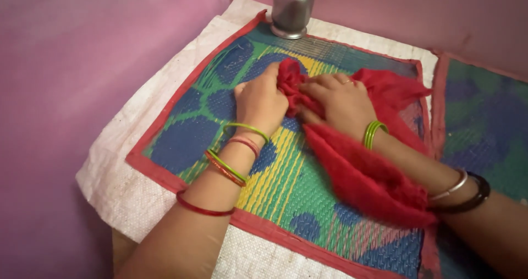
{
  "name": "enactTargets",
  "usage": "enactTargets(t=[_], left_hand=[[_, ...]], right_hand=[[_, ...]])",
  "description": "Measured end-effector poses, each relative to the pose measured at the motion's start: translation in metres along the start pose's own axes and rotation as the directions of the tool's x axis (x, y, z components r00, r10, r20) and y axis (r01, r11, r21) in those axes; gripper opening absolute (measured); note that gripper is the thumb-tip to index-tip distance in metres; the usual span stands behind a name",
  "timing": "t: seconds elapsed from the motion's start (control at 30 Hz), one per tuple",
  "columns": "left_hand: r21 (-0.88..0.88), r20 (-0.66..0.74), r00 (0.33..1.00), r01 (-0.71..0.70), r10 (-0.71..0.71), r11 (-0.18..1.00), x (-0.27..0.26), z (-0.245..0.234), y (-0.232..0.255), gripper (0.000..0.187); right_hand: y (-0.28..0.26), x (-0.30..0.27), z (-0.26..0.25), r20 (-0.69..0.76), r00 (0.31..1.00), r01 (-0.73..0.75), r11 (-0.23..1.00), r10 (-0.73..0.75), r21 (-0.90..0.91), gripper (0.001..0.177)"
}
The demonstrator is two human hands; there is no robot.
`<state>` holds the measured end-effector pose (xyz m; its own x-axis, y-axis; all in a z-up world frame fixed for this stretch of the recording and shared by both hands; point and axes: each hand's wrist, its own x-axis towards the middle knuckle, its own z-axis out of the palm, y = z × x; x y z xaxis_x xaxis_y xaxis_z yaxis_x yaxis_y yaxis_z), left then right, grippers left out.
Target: The person wipes a small metal cup with a red cloth, then wipes a patterned mat on a table. The person uses the cloth to clean both the cup and the mat surface.
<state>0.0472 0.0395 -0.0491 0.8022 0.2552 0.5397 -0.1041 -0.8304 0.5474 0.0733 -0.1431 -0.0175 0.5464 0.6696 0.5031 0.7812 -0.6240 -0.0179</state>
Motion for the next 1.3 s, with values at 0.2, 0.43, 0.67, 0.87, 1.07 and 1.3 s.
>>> enactTargets(t=[0.2, 0.43, 0.67, 0.87, 1.07, 1.3], left_hand=[[-0.379, -0.132, 0.975, 0.117, -0.178, 0.918, 0.008, -0.005, -0.005, 0.038], [-0.596, -0.041, 0.956, 0.209, -0.29, 0.775, 0.011, -0.007, -0.016, 0.04], [-0.649, -0.024, 0.982, 0.126, -0.186, 0.75, 0.019, 0.006, -0.031, 0.046], [-0.773, 0.267, 0.947, 0.32, -0.177, 0.548, 0.026, -0.007, -0.033, 0.055], [-0.725, 0.322, 0.938, 0.333, -0.132, 0.603, 0.027, -0.015, -0.034, 0.06], [-0.711, 0.282, 0.959, 0.239, -0.044, 0.662, 0.028, -0.009, -0.041, 0.064]], right_hand=[[-0.023, 0.002, -0.007, 0.108, 0.975, 0.189, 0.981, -0.192, 0.039, 0.044], [0.008, 0.005, 0.01, 0.024, 0.999, -0.026, 0.999, 0.026, 0.021, 0.048], [-0.033, -0.004, -0.011, 0.078, 0.993, 0.082, 0.995, -0.086, 0.05, 0.045], [-0.071, -0.012, -0.024, 0.09, 0.938, 0.322, 0.937, -0.335, 0.136, 0.042], [-0.039, -0.002, -0.008, -0.028, 0.961, 0.276, 0.948, -0.275, 0.157, 0.041], [-0.029, 0.0, -0.008, 0.034, 0.993, 0.109, 0.99, -0.112, 0.091, 0.044]])
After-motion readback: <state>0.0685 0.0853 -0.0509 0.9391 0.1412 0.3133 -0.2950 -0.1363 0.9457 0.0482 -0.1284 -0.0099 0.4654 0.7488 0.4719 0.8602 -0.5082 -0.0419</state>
